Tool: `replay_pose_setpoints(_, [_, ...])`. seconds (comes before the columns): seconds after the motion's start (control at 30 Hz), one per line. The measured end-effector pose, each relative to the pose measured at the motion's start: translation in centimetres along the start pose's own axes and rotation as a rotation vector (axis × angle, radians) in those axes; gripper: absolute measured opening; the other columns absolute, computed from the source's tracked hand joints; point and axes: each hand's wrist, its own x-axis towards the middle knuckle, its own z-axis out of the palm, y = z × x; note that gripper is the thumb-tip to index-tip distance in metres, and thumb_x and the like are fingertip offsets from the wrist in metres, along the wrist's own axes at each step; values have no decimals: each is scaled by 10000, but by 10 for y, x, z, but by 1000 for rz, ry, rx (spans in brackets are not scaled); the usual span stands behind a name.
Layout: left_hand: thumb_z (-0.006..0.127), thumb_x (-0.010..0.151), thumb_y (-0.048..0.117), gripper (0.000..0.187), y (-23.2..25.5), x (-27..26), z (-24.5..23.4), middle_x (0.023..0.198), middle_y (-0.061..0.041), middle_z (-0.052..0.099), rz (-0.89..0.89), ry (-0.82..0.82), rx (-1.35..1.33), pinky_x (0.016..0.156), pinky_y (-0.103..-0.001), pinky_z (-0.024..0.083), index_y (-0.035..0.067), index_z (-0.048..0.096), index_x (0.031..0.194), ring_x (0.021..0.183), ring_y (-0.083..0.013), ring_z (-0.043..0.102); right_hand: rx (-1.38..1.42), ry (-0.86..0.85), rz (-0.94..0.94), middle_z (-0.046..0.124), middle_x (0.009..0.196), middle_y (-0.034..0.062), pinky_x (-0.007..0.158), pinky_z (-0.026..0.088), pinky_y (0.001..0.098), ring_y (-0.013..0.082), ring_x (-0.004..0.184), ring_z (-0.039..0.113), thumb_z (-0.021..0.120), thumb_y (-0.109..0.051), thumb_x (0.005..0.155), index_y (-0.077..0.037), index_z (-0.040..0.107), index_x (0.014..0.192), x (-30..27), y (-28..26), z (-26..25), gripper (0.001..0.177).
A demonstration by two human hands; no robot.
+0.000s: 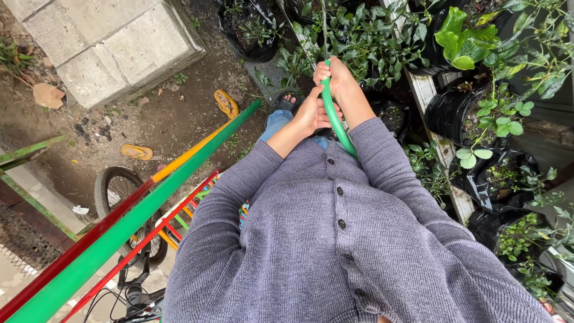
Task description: Watering potted plants using a green garden hose.
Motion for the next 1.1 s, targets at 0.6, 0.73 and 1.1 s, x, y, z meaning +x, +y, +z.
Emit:
replay_pose_setpoints(0.6, [312,952,686,862,-6,-1,3,958,-255,749,7,18,3,802,-428,631,-92,681,997,871,-336,762,-125,-30,56,301,506,-33,400,320,276,116,396,299,291,-264,1052,-140,361,687,14,-4,-14,392])
replay_pose_setpoints(0.73, [313,954,673,849,-6,1,5,961,-255,750,4,11,10,810,-429,635,-91,679,1001,875,-337,765,-49,9,14,320,538,-38,406,315,270,101,406,303,261,-421,1075,-110,391,722,-6,-1,-1,488])
replay_pose_setpoints(1.1, [382,947,651,794,3,5,28,947,-236,756,13,-56,106,784,-423,646,-81,682,1009,832,-320,772,-66,30,-246,323,557,-43,384,286,260,101,412,299,242,-538,1068,-87,424,790,-55,-22,11,561])
